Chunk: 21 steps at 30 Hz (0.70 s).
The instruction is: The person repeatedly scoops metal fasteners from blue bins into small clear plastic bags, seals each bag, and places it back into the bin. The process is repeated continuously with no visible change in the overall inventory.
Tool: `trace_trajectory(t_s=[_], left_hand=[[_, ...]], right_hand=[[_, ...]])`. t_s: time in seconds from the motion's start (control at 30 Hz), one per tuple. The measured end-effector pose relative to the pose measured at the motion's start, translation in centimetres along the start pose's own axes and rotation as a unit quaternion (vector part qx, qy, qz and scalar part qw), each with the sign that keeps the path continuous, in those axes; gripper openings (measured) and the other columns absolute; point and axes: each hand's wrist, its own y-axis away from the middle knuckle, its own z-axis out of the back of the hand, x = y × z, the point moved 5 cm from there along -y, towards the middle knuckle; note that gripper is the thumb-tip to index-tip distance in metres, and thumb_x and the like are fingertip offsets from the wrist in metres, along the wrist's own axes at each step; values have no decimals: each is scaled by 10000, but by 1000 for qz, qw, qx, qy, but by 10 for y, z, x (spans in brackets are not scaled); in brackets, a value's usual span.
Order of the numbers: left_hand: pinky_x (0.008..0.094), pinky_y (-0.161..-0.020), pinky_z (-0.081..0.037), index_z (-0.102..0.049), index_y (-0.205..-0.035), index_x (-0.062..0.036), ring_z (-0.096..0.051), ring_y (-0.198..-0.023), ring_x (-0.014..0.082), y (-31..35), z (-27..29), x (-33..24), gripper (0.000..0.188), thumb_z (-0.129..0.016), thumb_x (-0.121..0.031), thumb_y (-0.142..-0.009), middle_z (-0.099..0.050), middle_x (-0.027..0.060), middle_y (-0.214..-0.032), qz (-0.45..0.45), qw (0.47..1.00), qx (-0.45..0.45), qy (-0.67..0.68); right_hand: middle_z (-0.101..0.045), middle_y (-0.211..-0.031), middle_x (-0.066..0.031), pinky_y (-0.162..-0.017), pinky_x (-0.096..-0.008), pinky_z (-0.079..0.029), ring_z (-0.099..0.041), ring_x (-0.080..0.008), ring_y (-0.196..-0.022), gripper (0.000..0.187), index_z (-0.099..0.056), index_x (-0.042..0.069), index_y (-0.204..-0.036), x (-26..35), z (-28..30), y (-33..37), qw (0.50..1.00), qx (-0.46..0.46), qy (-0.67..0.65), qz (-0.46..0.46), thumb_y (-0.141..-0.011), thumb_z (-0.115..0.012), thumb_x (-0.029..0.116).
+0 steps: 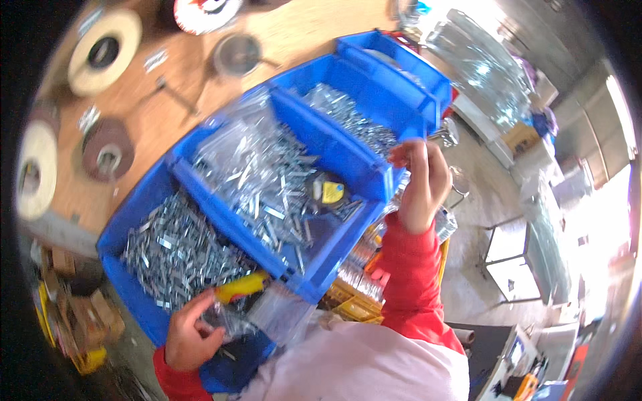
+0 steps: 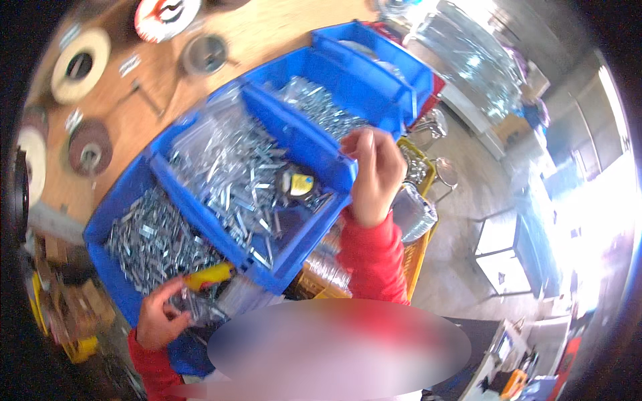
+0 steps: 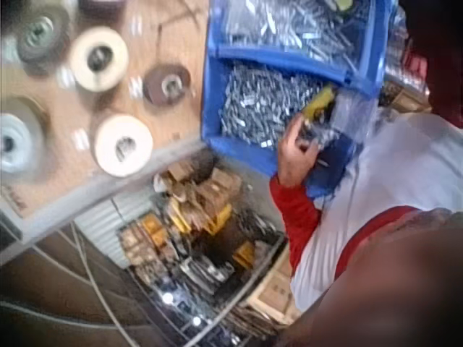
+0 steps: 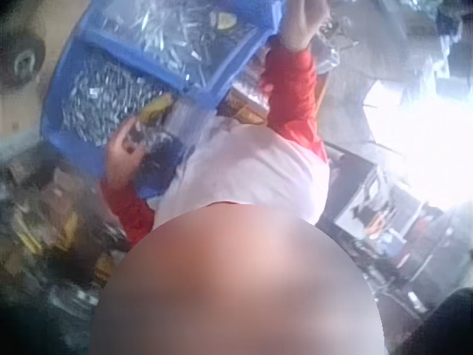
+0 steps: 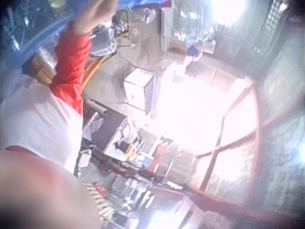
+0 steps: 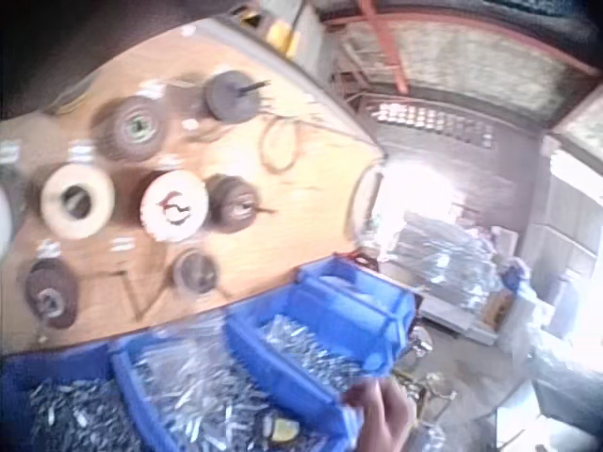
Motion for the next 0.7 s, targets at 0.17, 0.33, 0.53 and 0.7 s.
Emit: trace_trajectory(t_s=[0.17,0.33,0.53,0.7], left_hand=[[254,-685,-606,-620,-1324,43,-671,-1110,196,-4,1,16,656,-779,34,-687,-582,218,-1430,52,998,28,9],[273,-754,-615,-637,-1299,43,-673,-1117,218,-6,6,35,628,-817,-34,-703,-583,218,-1423,86,994,-3,68],[301,-737,-629,-637,-1310,43,-678,-1119,237,-6,4,27,649,-845,-188,-741,-598,213,-1397,96,989,-20,106],[305,-721,-639,-648,-1292,47,-687,-1097,247,-8,7,19,596,-820,-152,-758,-609,225,-1376,82,994,-19,65]], right_hand=[[-750,-814,-190,-702,-368,-575,-740,-255,-736,216,-769,0,-898,-181,61,-119,935,70,329,-114,-865,-689,197],[-741,-981,-252,-883,-502,-570,-719,-420,-981,313,-769,13,-913,-299,26,-96,732,463,478,-147,-747,-724,275],[-724,-1062,-290,-936,-531,-544,-698,-435,-1058,444,-747,-5,-969,-289,5,-52,722,498,461,-133,-802,-729,406],[-721,-1063,-292,-892,-519,-565,-703,-452,-1028,429,-731,-1,-1016,-277,3,-51,700,527,465,-123,-894,-649,401]])
